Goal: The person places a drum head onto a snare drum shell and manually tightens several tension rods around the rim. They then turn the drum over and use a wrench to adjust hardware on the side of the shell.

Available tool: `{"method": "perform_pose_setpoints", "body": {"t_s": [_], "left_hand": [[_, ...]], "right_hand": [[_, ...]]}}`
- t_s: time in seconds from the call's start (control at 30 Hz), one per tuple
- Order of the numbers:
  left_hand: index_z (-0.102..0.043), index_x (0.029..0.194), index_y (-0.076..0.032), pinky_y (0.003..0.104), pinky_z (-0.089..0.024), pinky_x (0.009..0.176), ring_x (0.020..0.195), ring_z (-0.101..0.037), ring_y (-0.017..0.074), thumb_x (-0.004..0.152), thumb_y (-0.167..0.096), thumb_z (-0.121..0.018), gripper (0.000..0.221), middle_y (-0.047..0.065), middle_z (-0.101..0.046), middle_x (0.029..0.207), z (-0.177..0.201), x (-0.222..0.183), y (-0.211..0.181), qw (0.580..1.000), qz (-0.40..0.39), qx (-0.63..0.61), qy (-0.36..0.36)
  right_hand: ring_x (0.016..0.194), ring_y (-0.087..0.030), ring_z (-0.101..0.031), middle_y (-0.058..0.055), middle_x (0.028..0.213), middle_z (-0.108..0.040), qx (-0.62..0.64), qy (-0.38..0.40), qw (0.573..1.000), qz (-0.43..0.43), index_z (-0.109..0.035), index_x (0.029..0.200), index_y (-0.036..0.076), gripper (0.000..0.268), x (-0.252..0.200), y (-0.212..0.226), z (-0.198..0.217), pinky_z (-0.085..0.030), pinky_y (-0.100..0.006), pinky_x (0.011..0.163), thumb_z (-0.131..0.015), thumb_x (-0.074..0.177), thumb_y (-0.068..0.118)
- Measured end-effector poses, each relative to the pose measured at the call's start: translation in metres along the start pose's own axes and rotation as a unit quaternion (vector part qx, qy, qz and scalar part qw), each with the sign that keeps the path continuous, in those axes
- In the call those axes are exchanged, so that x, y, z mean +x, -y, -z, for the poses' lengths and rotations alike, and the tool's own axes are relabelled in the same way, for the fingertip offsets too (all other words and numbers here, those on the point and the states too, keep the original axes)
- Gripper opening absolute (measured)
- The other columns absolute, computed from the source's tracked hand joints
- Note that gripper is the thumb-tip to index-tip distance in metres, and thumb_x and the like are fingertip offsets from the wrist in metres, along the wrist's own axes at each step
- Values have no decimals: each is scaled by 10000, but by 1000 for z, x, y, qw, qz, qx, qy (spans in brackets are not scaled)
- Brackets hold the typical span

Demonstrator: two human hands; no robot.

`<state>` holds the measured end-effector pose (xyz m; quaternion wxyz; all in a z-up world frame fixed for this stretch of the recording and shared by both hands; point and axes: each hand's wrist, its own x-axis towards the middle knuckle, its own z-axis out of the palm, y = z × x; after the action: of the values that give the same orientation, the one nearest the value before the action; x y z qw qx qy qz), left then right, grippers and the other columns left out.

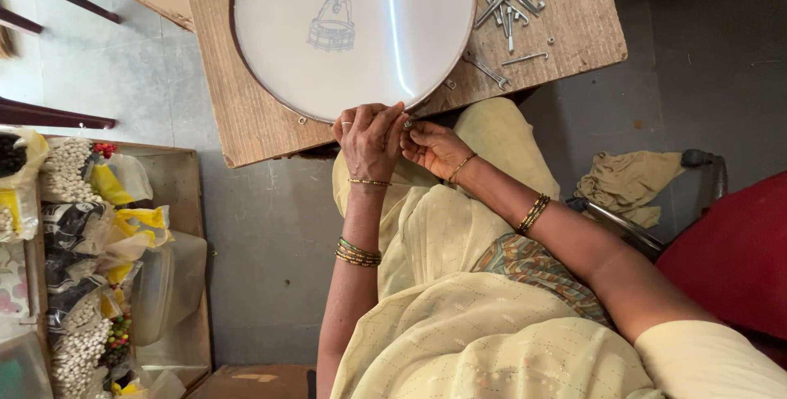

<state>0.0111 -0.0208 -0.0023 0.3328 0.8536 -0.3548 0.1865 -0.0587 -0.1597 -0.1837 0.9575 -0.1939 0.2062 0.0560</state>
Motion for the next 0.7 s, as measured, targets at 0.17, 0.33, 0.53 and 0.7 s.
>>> {"method": "perform_pose_setpoints", "body": {"t_s": [0.17, 0.33, 0.53, 0.7], "left_hand": [[-793, 1063, -230, 367, -388, 976, 994, -600, 187, 915, -282, -801, 156, -52, -669, 991, 1, 1, 0, 1000, 7, 0, 10], [-790, 1070, -225, 369, -397, 991, 1002, -605, 190, 913, -279, -803, 167, -48, -670, 998, 1, 3, -1, 1000, 8, -14, 4], [-792, 1066, -220, 372, -393, 981, 994, -606, 196, 905, -269, -808, 169, -45, -671, 992, 0, 4, -1, 1000, 2, -5, 4], [-789, 1074, -219, 368, -397, 982, 996, -604, 197, 912, -264, -808, 169, -44, -671, 995, 1, 6, -1, 1000, 5, -10, 4]], "right_hand": [[950, -202, -728, -83, 1012, -740, -12, -14, 1000, -2, -668, 1102, 53, 130, 2, 3, 0, -604, -375, 863, -666, 992, 122], [904, -194, -727, -67, 975, -739, -15, -41, 999, 3, -678, 1092, 66, 140, 2, 4, -5, -608, -373, 827, -680, 989, 161], [907, -186, -726, -61, 976, -737, -21, -55, 998, 0, -688, 1100, 66, 143, -2, 9, -12, -609, -359, 828, -676, 993, 161], [903, -189, -724, -73, 989, -740, -31, -51, 998, -3, -693, 1116, 59, 164, -6, 13, -11, -604, -361, 818, -669, 995, 168]]}}
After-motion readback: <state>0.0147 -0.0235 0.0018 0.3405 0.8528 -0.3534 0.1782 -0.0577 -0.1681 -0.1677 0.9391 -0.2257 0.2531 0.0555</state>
